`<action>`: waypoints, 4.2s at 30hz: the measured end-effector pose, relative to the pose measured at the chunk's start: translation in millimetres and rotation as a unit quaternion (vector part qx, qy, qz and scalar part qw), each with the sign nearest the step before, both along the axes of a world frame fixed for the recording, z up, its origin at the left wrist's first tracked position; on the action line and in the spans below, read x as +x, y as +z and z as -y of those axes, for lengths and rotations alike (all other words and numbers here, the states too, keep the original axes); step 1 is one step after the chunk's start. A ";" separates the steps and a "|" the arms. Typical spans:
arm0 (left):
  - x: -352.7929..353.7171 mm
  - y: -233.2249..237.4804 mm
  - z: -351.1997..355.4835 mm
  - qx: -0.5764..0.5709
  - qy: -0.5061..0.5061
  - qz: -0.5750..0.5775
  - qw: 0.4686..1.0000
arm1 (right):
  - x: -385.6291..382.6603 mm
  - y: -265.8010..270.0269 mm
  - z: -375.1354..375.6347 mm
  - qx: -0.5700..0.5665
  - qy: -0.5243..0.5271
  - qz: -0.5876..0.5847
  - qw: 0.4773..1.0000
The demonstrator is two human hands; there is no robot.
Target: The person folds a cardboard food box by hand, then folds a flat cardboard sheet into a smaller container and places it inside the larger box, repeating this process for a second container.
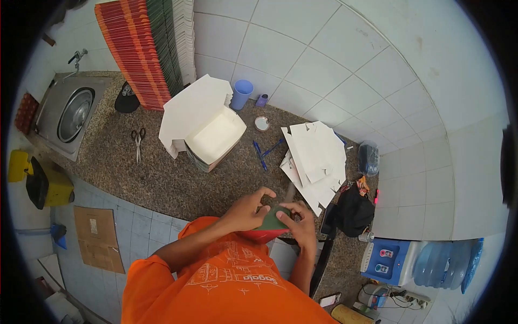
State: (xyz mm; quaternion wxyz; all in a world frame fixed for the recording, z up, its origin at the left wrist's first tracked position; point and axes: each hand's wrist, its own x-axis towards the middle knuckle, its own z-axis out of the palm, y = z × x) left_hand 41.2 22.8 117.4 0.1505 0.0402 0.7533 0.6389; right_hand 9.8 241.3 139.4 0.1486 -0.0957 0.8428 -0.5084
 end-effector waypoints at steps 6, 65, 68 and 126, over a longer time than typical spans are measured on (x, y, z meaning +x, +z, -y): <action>1.6 5.1 0.3 -0.003 0.008 -0.066 0.998 | 6.4 9.9 14.3 -0.033 -0.039 -0.092 0.994; 6.7 -4.1 11.7 0.308 0.085 0.097 0.943 | 14.3 -17.2 38.2 -0.075 0.044 -0.350 0.933; -10.4 -1.3 -0.5 0.434 0.238 0.134 0.858 | 19.3 -19.2 42.6 -0.032 0.093 -0.385 0.918; -25.9 -15.9 72.0 -0.085 0.104 -0.412 0.901 | -97.8 -62.4 96.7 -0.276 0.063 0.244 0.928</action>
